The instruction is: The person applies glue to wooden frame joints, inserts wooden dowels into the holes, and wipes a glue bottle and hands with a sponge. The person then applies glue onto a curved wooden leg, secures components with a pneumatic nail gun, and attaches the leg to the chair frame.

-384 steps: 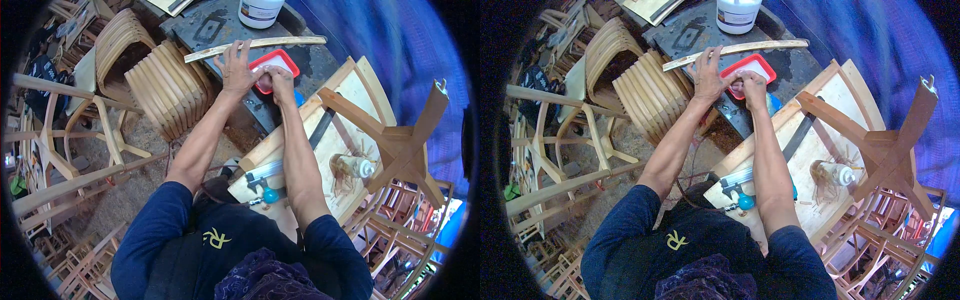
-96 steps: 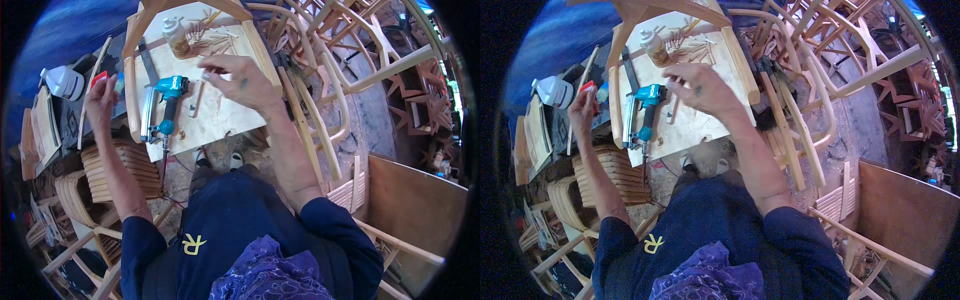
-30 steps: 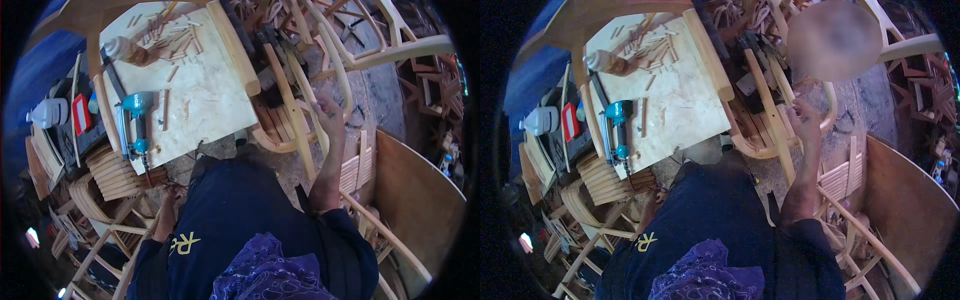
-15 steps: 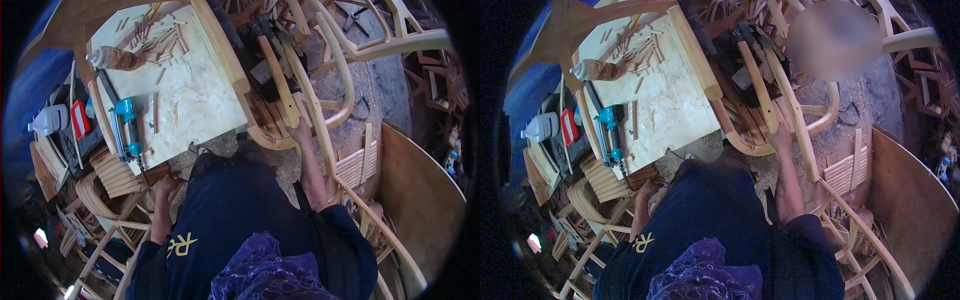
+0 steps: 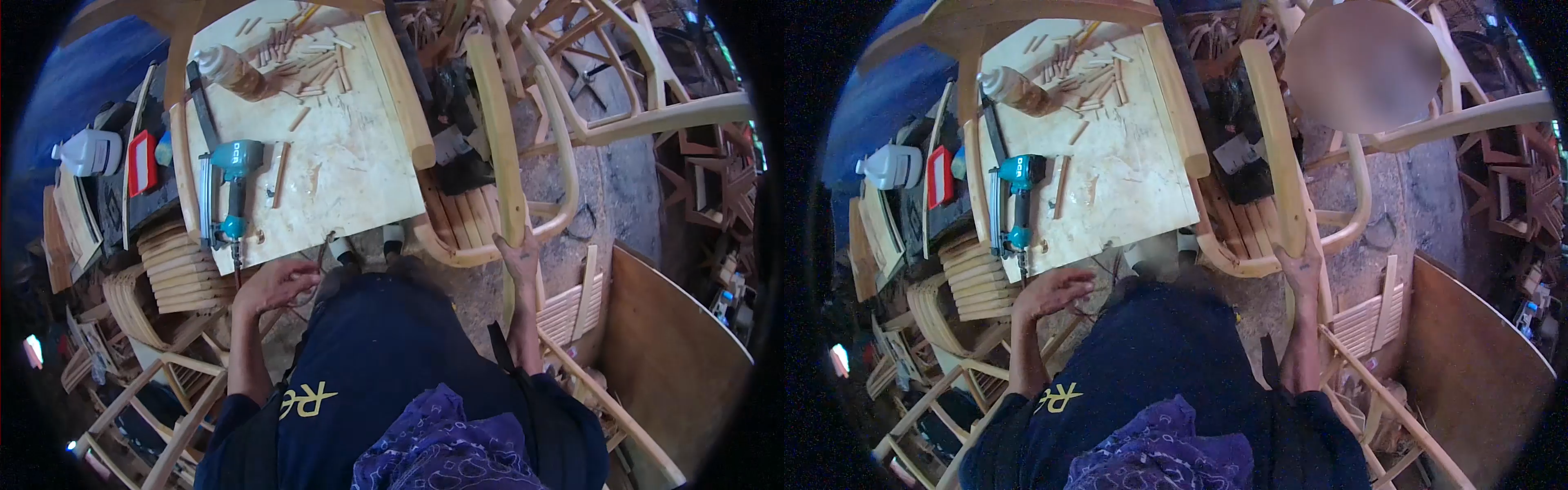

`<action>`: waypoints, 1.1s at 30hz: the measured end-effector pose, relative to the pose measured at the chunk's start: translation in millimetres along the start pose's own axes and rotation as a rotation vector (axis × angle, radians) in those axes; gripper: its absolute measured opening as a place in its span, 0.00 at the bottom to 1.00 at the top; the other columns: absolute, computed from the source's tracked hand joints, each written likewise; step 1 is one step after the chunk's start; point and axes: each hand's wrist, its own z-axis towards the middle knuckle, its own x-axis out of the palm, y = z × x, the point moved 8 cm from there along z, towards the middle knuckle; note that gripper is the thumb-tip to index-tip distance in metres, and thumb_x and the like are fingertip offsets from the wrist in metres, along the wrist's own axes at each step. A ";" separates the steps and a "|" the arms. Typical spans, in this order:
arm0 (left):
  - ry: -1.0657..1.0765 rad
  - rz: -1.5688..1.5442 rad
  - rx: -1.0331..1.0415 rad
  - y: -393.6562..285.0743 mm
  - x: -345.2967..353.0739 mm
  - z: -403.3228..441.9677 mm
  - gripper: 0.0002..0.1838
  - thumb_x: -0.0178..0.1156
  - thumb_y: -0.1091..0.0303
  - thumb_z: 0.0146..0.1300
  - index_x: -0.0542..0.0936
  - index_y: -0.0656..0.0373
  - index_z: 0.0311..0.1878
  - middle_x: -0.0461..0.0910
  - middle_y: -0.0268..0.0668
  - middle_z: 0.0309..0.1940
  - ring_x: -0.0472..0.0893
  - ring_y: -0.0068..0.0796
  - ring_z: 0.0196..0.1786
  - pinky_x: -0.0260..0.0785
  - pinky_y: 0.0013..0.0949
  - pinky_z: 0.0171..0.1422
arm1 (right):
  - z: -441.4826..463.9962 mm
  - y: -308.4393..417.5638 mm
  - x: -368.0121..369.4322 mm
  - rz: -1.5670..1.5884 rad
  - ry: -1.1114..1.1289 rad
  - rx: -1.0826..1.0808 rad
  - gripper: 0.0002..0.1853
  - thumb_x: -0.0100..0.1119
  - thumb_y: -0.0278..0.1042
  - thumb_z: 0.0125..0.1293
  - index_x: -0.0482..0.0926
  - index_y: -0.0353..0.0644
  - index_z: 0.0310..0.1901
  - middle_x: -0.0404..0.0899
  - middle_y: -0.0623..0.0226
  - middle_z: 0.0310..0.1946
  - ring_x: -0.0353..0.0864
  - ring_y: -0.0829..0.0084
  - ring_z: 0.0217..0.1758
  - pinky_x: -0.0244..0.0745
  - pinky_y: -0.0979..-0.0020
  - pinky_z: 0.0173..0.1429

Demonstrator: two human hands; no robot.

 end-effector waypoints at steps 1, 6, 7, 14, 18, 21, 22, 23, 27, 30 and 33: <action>-0.034 -0.023 0.094 -14.8 -5.2 1.8 0.23 0.64 0.57 0.74 0.81 0.63 0.65 0.88 0.42 0.45 0.87 0.25 0.47 0.80 0.31 0.48 | -4.1 23.0 -5.5 -0.034 0.013 -0.002 0.24 0.74 0.26 0.59 0.81 0.34 0.58 0.87 0.65 0.45 0.84 0.75 0.46 0.79 0.70 0.54; -0.146 -0.026 0.441 -48.3 -15.5 16.0 0.30 0.69 0.58 0.71 0.75 0.62 0.71 0.85 0.44 0.54 0.87 0.30 0.51 0.81 0.33 0.51 | -20.4 91.6 -27.6 -0.077 0.028 -0.143 0.26 0.80 0.35 0.57 0.81 0.35 0.55 0.89 0.60 0.42 0.86 0.72 0.44 0.81 0.67 0.50; -0.172 -0.022 0.509 -55.8 -17.7 17.0 0.32 0.70 0.58 0.70 0.73 0.62 0.73 0.84 0.44 0.57 0.86 0.31 0.53 0.81 0.33 0.52 | -17.8 92.0 -28.9 -0.191 -0.002 -0.229 0.27 0.82 0.36 0.55 0.81 0.35 0.54 0.88 0.57 0.41 0.87 0.68 0.43 0.81 0.65 0.49; -0.129 -0.663 1.058 -122.9 -66.2 -20.6 0.54 0.74 0.67 0.64 0.48 0.50 0.85 0.63 0.47 0.77 0.78 0.44 0.68 0.81 0.43 0.60 | -32.0 180.6 18.3 -0.302 -0.002 -0.404 0.28 0.84 0.37 0.51 0.82 0.38 0.52 0.87 0.58 0.40 0.86 0.64 0.43 0.81 0.61 0.49; -0.049 -0.864 1.250 -124.5 -93.4 -65.4 0.50 0.69 0.61 0.70 0.48 0.54 0.85 0.62 0.46 0.78 0.80 0.36 0.63 0.81 0.35 0.56 | -23.4 195.1 57.8 -0.366 0.045 -0.447 0.29 0.83 0.34 0.51 0.81 0.39 0.54 0.85 0.61 0.44 0.84 0.68 0.46 0.79 0.64 0.52; -0.127 -0.749 1.266 -107.0 -86.0 -65.9 0.41 0.62 0.61 0.77 0.52 0.56 0.85 0.64 0.40 0.78 0.81 0.29 0.61 0.80 0.31 0.53 | -22.1 189.8 76.5 -0.288 0.060 -0.423 0.30 0.83 0.33 0.51 0.80 0.39 0.55 0.85 0.63 0.45 0.83 0.69 0.48 0.78 0.66 0.54; -0.084 -0.752 1.250 -102.2 -79.4 -67.4 0.41 0.61 0.61 0.77 0.51 0.56 0.85 0.64 0.40 0.79 0.81 0.29 0.61 0.80 0.31 0.53 | -20.6 180.6 81.4 -0.253 0.059 -0.418 0.30 0.83 0.32 0.50 0.80 0.39 0.55 0.85 0.63 0.45 0.83 0.69 0.48 0.77 0.65 0.54; -0.118 -0.704 1.208 -97.6 -76.7 -75.7 0.43 0.61 0.59 0.77 0.49 0.56 0.86 0.63 0.43 0.79 0.81 0.31 0.61 0.79 0.32 0.55 | -16.3 175.5 89.0 -0.188 0.129 -0.409 0.30 0.83 0.31 0.50 0.80 0.40 0.56 0.85 0.64 0.45 0.82 0.69 0.49 0.77 0.65 0.55; -0.181 -0.612 1.297 -84.8 -74.4 -84.3 0.44 0.62 0.57 0.75 0.50 0.58 0.85 0.63 0.51 0.79 0.82 0.40 0.63 0.80 0.36 0.56 | -8.6 178.4 105.1 -0.126 0.125 -0.385 0.30 0.83 0.32 0.52 0.80 0.42 0.57 0.84 0.62 0.49 0.82 0.68 0.53 0.77 0.63 0.59; -0.283 -0.398 1.155 -67.7 -90.3 -110.5 0.39 0.66 0.60 0.73 0.61 0.62 0.80 0.71 0.51 0.73 0.83 0.39 0.62 0.81 0.39 0.61 | -1.5 193.7 111.2 -0.257 0.093 -0.449 0.31 0.80 0.27 0.51 0.80 0.42 0.59 0.84 0.61 0.51 0.83 0.65 0.54 0.77 0.63 0.61; -0.356 0.060 1.015 -45.8 -87.2 -127.0 0.30 0.69 0.55 0.68 0.77 0.62 0.66 0.81 0.54 0.58 0.86 0.45 0.55 0.81 0.43 0.54 | -7.6 236.1 121.4 -0.322 0.130 -0.488 0.30 0.76 0.23 0.50 0.80 0.41 0.59 0.85 0.57 0.52 0.83 0.61 0.56 0.77 0.62 0.62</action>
